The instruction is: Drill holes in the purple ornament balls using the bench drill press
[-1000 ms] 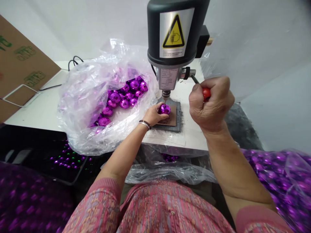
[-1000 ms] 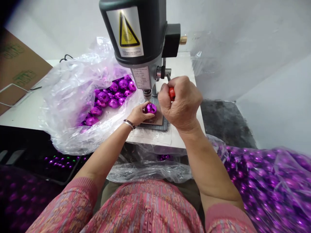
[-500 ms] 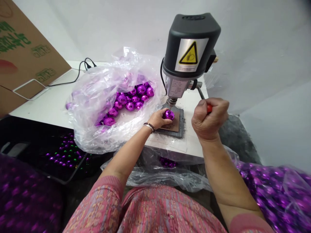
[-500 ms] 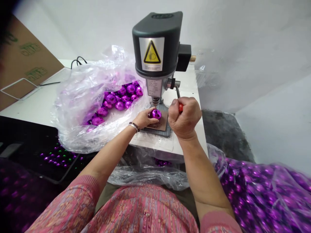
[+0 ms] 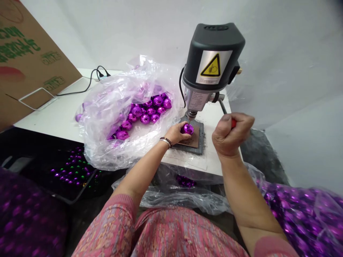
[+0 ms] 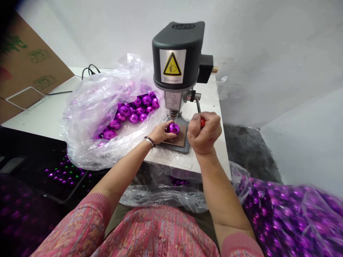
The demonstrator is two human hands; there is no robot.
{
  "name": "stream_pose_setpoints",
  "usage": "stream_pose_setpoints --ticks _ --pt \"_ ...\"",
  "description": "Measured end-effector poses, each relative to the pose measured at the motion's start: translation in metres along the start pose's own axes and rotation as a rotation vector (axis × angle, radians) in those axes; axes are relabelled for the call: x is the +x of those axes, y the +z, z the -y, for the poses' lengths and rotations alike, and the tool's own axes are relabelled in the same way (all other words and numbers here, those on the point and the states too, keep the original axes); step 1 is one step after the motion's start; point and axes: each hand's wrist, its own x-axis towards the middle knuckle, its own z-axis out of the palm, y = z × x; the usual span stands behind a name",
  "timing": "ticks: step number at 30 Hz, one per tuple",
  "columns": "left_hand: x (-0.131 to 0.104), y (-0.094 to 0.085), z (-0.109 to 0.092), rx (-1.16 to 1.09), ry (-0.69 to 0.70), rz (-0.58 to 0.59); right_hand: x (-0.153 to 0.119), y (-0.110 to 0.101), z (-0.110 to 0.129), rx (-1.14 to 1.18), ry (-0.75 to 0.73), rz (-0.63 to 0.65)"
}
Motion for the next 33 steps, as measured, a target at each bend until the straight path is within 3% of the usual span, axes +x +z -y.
stream_pose_setpoints --ticks 4,7,12,15,17,18,21,22,25,29,33 --pt "-0.006 0.0 -0.002 -0.009 0.013 -0.043 0.047 0.002 0.0 -0.021 0.159 0.106" --pt "-0.026 -0.007 0.0 -0.037 0.017 -0.051 0.077 0.008 -0.004 -0.072 0.247 0.175" --pt "-0.088 -0.035 0.013 0.034 0.138 0.366 0.088 0.012 -0.006 -0.021 0.268 0.17" --pt "-0.106 -0.06 0.015 0.087 0.148 0.415 0.088 0.008 0.001 0.012 0.318 0.184" --pt "-0.098 -0.081 0.014 0.089 0.117 0.308 0.09 0.006 0.006 0.024 0.363 0.205" --pt "-0.089 -0.092 0.015 0.096 0.084 0.2 0.091 0.004 0.008 0.03 0.377 0.21" --pt "-0.053 -0.119 0.025 0.226 -0.132 -0.247 0.093 0.003 0.01 0.041 0.396 0.213" --pt "-0.041 -0.124 0.031 0.281 -0.215 -0.342 0.092 0.003 0.01 0.038 0.391 0.212" --pt "-0.017 -0.126 0.055 0.312 -0.303 -0.415 0.09 0.003 0.008 0.023 0.353 0.222" --pt "-0.008 -0.111 0.083 0.274 -0.353 -0.438 0.085 0.003 0.004 0.049 0.301 0.22" --pt "-0.01 -0.106 0.085 0.229 -0.324 -0.469 0.082 0.003 0.001 0.069 0.273 0.209"
